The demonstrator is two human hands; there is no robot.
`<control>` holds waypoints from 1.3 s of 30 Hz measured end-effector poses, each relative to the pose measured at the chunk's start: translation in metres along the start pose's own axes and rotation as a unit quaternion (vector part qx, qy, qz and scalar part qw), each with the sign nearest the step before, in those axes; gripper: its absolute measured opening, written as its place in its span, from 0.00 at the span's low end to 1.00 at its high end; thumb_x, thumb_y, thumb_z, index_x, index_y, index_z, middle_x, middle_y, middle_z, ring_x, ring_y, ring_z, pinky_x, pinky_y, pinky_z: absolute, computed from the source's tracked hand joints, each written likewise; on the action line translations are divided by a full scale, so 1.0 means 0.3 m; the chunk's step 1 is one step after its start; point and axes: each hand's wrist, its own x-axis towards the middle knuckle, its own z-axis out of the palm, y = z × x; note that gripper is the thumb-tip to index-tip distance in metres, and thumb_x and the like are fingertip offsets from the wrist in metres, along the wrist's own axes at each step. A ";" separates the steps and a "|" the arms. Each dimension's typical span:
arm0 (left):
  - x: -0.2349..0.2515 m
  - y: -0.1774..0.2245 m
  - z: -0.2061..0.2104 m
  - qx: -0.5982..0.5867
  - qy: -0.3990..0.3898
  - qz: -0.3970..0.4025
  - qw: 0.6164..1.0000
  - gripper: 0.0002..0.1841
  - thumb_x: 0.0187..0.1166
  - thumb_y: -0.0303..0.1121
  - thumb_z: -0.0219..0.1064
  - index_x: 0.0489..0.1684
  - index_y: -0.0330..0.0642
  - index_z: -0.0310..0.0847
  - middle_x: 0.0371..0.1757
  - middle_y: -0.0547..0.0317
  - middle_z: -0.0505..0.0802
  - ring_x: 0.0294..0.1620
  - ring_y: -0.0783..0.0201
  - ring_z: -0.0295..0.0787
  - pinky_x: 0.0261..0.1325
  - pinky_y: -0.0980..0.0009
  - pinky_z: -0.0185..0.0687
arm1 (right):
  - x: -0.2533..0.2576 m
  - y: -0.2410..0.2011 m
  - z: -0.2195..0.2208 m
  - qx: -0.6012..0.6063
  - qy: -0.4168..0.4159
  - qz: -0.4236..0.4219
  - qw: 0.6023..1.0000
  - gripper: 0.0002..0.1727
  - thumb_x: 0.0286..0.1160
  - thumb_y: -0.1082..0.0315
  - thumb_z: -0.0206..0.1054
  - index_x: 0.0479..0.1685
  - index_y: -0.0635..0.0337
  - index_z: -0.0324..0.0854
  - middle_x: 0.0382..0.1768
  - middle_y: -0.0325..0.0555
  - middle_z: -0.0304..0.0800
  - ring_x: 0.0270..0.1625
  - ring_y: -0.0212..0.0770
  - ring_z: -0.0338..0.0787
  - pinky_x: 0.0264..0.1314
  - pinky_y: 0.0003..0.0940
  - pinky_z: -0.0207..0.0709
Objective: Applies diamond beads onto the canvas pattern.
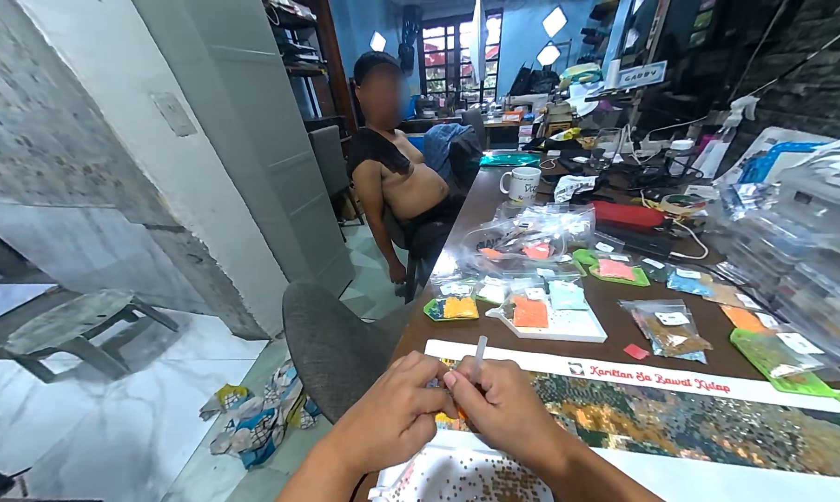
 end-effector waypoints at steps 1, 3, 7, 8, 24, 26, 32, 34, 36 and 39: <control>0.001 0.000 0.000 0.002 0.002 -0.001 1.000 0.17 0.79 0.32 0.50 0.39 0.50 0.90 0.51 0.53 0.88 0.60 0.57 0.81 0.66 0.60 0.74 | 0.000 -0.001 -0.001 0.000 -0.005 0.003 1.000 0.21 0.86 0.56 0.57 0.23 0.57 0.79 0.17 0.33 0.74 0.21 0.23 0.73 0.25 0.21 0.66; 0.002 0.001 0.000 0.007 0.007 -0.007 1.000 0.16 0.79 0.32 0.50 0.40 0.49 0.89 0.51 0.54 0.89 0.61 0.58 0.82 0.66 0.61 0.74 | 0.001 -0.002 -0.003 0.000 -0.016 0.015 1.000 0.21 0.86 0.55 0.56 0.24 0.57 0.79 0.18 0.33 0.75 0.22 0.24 0.74 0.25 0.22 0.66; 0.005 0.004 0.003 0.009 0.014 -0.018 1.000 0.14 0.79 0.32 0.51 0.41 0.46 0.87 0.52 0.54 0.89 0.61 0.57 0.83 0.67 0.60 0.75 | 0.003 0.000 -0.004 -0.007 -0.025 0.022 0.999 0.22 0.87 0.54 0.55 0.25 0.58 0.79 0.19 0.36 0.77 0.24 0.27 0.76 0.27 0.25 0.69; 0.004 0.005 0.004 0.007 0.014 -0.017 1.000 0.14 0.78 0.32 0.52 0.39 0.47 0.88 0.52 0.55 0.89 0.62 0.58 0.82 0.67 0.60 0.75 | 0.003 -0.002 -0.005 -0.009 -0.027 0.024 0.999 0.22 0.87 0.54 0.55 0.25 0.58 0.80 0.19 0.36 0.78 0.24 0.27 0.77 0.27 0.25 0.69; 0.001 -0.002 0.010 0.008 0.014 0.030 0.999 0.16 0.79 0.39 0.56 0.35 0.56 0.94 0.48 0.56 0.88 0.58 0.59 0.79 0.65 0.64 0.72 | 0.011 -0.031 -0.015 -0.006 0.009 0.060 0.998 0.21 0.87 0.54 0.55 0.26 0.55 0.81 0.19 0.32 0.76 0.23 0.24 0.75 0.27 0.24 0.68; 0.002 0.001 0.008 0.016 0.011 0.039 0.999 0.17 0.81 0.41 0.54 0.37 0.56 0.94 0.50 0.55 0.89 0.60 0.57 0.80 0.66 0.62 0.73 | 0.015 -0.039 -0.019 0.005 0.058 0.030 0.998 0.21 0.86 0.55 0.56 0.24 0.54 0.80 0.18 0.29 0.74 0.21 0.21 0.73 0.25 0.19 0.66; -0.003 -0.010 0.014 0.031 0.012 0.069 0.997 0.24 0.88 0.54 0.49 0.39 0.59 0.94 0.53 0.55 0.89 0.61 0.57 0.81 0.66 0.60 0.74 | 0.057 -0.112 -0.107 -0.028 0.073 -0.065 0.995 0.22 0.88 0.52 0.59 0.33 0.59 0.88 0.25 0.37 0.84 0.29 0.25 0.80 0.34 0.23 0.75; 0.003 -0.015 0.012 0.030 0.011 0.072 0.997 0.25 0.89 0.56 0.48 0.39 0.60 0.94 0.52 0.54 0.89 0.62 0.56 0.81 0.67 0.59 0.73 | 0.068 -0.158 -0.166 -0.082 0.013 -0.056 0.995 0.19 0.88 0.54 0.60 0.45 0.60 0.91 0.38 0.44 0.91 0.42 0.32 0.89 0.49 0.30 0.83; 0.002 -0.016 0.010 0.024 0.006 0.067 0.997 0.26 0.89 0.57 0.49 0.39 0.60 0.95 0.52 0.54 0.89 0.62 0.56 0.81 0.67 0.59 0.72 | 0.055 -0.195 -0.214 -0.170 -0.030 -0.088 0.981 0.19 0.88 0.56 0.60 0.50 0.59 0.92 0.49 0.50 0.92 0.55 0.43 0.90 0.60 0.39 0.83; 0.007 -0.011 0.006 0.017 0.003 0.060 0.998 0.26 0.89 0.58 0.49 0.37 0.59 0.95 0.52 0.53 0.89 0.62 0.55 0.80 0.68 0.58 0.72 | -0.017 -0.209 -0.275 -0.298 0.009 -0.224 0.928 0.21 0.91 0.54 0.50 0.61 0.49 0.89 0.77 0.50 0.81 0.82 0.48 0.77 0.83 0.51 0.70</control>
